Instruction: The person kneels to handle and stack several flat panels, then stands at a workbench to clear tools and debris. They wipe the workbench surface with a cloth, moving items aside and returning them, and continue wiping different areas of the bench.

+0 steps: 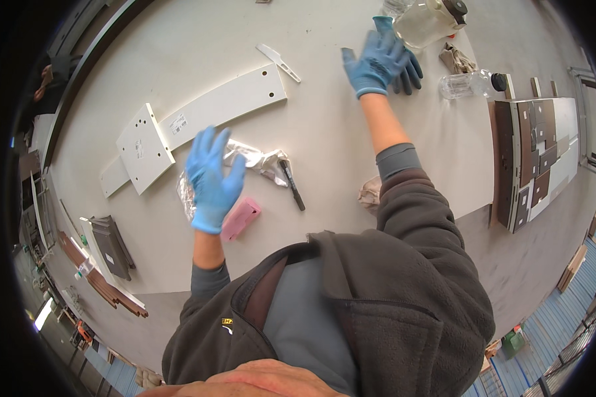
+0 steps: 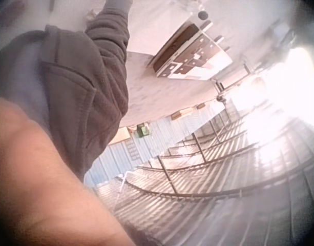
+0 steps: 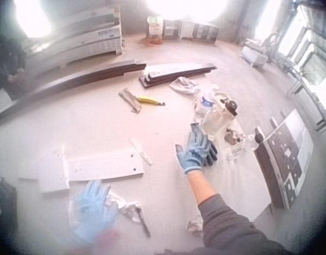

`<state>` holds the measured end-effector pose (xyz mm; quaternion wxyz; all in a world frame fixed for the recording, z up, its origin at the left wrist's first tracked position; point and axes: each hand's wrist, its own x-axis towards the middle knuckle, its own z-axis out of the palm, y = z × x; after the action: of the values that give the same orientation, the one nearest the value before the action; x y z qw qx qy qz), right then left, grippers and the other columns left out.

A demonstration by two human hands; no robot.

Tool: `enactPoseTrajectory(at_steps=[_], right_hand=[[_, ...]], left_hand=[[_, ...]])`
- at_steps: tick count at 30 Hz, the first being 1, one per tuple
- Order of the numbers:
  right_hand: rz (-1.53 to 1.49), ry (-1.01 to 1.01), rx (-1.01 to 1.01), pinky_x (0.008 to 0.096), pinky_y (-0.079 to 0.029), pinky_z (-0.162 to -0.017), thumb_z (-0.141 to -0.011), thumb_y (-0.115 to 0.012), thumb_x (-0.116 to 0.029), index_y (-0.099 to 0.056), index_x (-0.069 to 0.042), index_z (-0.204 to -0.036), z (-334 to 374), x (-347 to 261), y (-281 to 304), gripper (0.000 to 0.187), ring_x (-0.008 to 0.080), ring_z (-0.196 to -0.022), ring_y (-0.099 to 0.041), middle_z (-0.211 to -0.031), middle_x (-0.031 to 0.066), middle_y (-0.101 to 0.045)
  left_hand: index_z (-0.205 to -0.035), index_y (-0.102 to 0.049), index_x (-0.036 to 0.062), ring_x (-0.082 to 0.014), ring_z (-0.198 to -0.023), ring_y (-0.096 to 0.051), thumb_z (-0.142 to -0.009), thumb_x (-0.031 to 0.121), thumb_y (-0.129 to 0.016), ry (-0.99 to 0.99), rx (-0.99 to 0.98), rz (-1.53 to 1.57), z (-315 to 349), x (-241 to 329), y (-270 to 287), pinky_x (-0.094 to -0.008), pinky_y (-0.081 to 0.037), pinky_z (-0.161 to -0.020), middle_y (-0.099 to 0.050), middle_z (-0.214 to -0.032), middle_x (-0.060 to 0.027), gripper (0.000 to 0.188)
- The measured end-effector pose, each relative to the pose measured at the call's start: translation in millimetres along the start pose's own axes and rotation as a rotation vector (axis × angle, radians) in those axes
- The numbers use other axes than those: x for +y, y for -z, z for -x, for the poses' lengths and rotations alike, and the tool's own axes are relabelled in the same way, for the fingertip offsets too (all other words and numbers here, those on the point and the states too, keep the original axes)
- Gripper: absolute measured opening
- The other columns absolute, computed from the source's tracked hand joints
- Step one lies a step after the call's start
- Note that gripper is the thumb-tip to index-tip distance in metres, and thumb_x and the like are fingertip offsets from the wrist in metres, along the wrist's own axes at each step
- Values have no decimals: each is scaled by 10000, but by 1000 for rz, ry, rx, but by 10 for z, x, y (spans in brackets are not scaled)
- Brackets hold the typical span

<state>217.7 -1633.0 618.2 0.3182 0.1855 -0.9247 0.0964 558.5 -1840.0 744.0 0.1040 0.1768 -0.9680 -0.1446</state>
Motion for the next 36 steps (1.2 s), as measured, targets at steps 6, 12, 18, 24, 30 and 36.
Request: enactPoseTrajectory(at_steps=[6,12,18,24,30,36], right_hand=[[-31,-131,-504,575,-532,-1011,-951,-655,-279,-681,-107,-1232,85,542,-340,330,383,-1149,-695,-1189,170,-743],[-449,-109,-298,554,-568,-890,-978,-581,-100,-706,-117,-1237,-337,418,-388,288,423,-1048,-719,-1167,182,-766],[-527,-117,-83,497,-573,-855,-964,-608,-89,-742,-88,-1234,-1057,-20,-786,302,435,-985,-724,-1075,215,-763],[-448,-90,-33,518,-580,-851,-973,-597,-120,-730,-122,-1118,-1407,-43,-1227,197,409,-1005,-737,-1074,151,-785],[-232,-22,-400,513,-564,-1017,-955,-630,-137,-708,-101,-1172,-1298,-203,-1527,233,384,-1180,-693,-1240,142,-750],[-302,65,-360,505,-554,-1050,-957,-612,-112,-701,-101,-1242,-1171,-221,-1627,299,375,-1232,-668,-1310,149,-728]], left_hand=[[-1493,-628,125,-460,-1477,-465,-904,410,-748,-114,73,61,-1030,206,-1078,-573,-339,-1217,-538,-1579,-234,666],[-1515,-609,126,-423,-1495,-451,-932,569,-664,-279,-100,-167,-1754,224,-1660,-563,-338,-1217,-514,-1612,-217,735],[-1401,-657,80,-365,-1378,-542,-929,456,-690,-84,26,-27,-2365,-306,-1792,-507,-426,-1121,-608,-1457,-172,604],[-1266,-733,78,-328,-1272,-621,-924,337,-674,-357,528,-219,-3716,-415,-1939,-472,-468,-1053,-690,-1313,-150,433],[-1126,-765,44,-369,-1056,-731,-921,329,-704,-175,171,-50,-4316,-91,-1838,-528,-560,-906,-767,-1096,-216,356],[-1121,-748,28,-377,-1099,-706,-923,159,-640,-186,10,-214,-4411,-79,-1865,-524,-553,-946,-755,-1127,-206,261]])
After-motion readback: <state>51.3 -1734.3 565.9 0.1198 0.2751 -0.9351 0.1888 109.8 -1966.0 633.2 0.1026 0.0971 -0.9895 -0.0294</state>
